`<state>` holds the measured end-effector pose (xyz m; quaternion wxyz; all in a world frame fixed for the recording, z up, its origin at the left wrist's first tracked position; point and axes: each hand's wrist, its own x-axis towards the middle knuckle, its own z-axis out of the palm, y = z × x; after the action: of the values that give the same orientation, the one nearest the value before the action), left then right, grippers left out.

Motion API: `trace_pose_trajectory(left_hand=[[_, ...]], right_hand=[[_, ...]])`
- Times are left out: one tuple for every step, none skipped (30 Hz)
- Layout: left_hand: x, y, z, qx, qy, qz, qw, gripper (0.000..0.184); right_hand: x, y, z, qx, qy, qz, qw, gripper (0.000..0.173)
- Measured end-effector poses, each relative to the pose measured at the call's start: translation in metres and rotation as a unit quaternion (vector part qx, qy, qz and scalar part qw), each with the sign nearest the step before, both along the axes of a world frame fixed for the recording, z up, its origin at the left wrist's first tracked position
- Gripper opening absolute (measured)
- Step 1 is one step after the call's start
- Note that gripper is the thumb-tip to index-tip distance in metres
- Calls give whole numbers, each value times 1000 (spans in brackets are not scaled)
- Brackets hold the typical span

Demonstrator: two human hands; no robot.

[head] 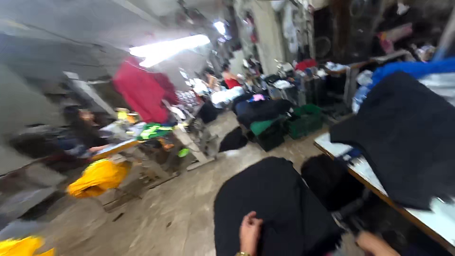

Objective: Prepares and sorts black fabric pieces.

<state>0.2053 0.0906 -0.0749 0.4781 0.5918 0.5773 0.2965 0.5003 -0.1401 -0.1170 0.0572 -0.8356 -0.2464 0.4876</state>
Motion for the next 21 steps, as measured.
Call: trace_pose_trajectory(left_hand=[[-1,2,0,61,5,-4,998,51],[2,1,4,108,2,-14,994,51],[11,-2,11,138,-2,-30,990,50],[25,-7,19,158,-5,-50,986,48],[42,-16,24,170,-8,-81,982,44],[58,-28,27,169,-14,-130,977,41],[75,-40,26,166,-14,-193,967,39],[92,-50,23,173,0,-262,950,37],[110,-60,19,181,34,-327,927,35],[129,-70,16,187,83,-385,900,34],[148,-80,13,183,144,-434,870,35],[166,-89,11,177,209,-469,840,38],[182,-96,7,173,270,-494,808,42],[195,-99,3,176,324,-513,776,46],[203,-101,0,176,369,-527,745,47],[207,-101,-2,175,396,-535,725,46],[209,-99,-2,171,405,-537,720,44],[207,-96,-2,158,395,-533,731,42],[203,-93,-2,141,372,-522,754,40],[198,-90,-1,121,343,-509,780,38],[193,-86,0,102,312,-496,804,36]], right_hand=[[5,-1,-1,6,5,-54,998,44],[9,-3,-1,16,9,-100,995,42],[11,-4,0,30,16,-138,990,42],[13,-2,2,48,30,-168,984,42],[12,1,1,65,55,-191,978,42],[11,6,-3,77,75,-207,972,41],[12,11,-10,83,94,-216,968,40],[13,15,-16,85,106,-219,966,38],[14,18,-21,86,112,-222,965,37],[15,19,-22,85,112,-224,964,36],[15,18,-21,84,111,-227,964,35],[14,15,-18,82,106,-226,965,35],[13,13,-16,80,105,-222,966,35],[13,11,-13,78,108,-220,966,35],[13,9,-11,78,115,-217,966,36],[15,8,-9,79,125,-218,965,37],[18,7,-10,85,134,-229,960,38],[20,7,-13,91,143,-242,955,38],[22,7,-18,96,150,-258,950,38],[23,8,-23,101,158,-271,944,38],[23,10,-28,104,164,-282,940,38]])
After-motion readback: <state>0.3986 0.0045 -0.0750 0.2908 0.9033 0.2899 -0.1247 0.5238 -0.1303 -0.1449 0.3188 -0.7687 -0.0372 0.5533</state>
